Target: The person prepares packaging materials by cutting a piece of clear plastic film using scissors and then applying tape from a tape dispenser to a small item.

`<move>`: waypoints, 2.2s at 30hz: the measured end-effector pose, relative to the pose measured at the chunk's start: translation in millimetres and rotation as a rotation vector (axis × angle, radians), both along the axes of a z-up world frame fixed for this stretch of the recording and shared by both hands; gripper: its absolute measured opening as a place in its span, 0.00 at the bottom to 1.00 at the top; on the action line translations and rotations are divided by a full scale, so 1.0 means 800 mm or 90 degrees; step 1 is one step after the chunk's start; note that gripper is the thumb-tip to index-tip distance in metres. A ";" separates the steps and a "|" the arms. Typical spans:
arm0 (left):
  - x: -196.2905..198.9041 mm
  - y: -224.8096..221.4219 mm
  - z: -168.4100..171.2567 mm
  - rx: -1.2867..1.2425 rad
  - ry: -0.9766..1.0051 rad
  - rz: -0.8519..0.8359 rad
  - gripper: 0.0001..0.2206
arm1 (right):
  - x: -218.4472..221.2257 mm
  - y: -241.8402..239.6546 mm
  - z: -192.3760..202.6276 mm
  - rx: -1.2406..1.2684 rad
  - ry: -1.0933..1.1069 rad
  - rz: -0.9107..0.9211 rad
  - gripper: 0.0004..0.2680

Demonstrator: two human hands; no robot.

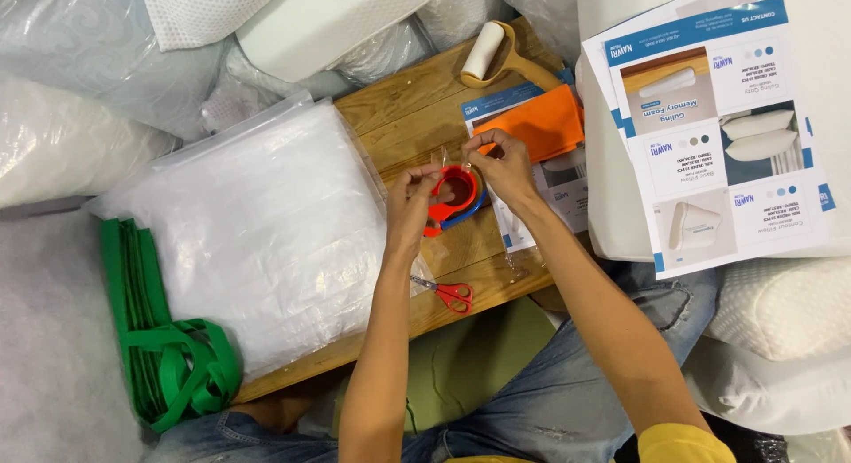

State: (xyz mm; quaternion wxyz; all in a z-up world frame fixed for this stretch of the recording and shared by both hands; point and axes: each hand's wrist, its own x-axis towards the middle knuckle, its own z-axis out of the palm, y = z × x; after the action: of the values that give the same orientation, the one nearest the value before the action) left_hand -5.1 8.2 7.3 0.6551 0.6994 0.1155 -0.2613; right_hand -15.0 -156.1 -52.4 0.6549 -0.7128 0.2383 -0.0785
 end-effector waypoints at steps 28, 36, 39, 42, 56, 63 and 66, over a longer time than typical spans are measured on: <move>-0.056 0.060 -0.043 -0.036 -0.052 0.124 0.11 | 0.011 -0.010 -0.045 -0.026 0.011 0.045 0.09; -0.057 0.065 -0.045 -0.036 -0.049 0.136 0.10 | 0.013 -0.012 -0.057 -0.067 0.014 0.064 0.09; -0.057 0.069 -0.050 -0.036 -0.053 0.140 0.11 | 0.015 -0.012 -0.065 -0.071 0.000 0.064 0.10; -0.058 0.071 -0.049 -0.034 -0.057 0.144 0.11 | 0.013 -0.014 -0.066 -0.101 0.001 0.074 0.11; -0.089 0.069 -0.059 0.076 -0.049 0.176 0.09 | 0.000 -0.012 -0.039 -0.199 0.012 0.081 0.23; -0.142 0.067 -0.086 0.231 -0.109 0.120 0.11 | -0.022 0.018 0.004 -0.303 -0.132 0.071 0.11; -0.155 0.057 -0.084 0.290 -0.226 0.052 0.17 | -0.049 0.027 0.014 -0.370 -0.184 0.116 0.10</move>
State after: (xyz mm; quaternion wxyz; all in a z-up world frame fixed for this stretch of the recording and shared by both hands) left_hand -129.1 53.8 -60.2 0.5010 0.8582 0.0825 -0.0755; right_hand -54.4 -134.2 -41.4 0.4556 -0.8696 0.0460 -0.1844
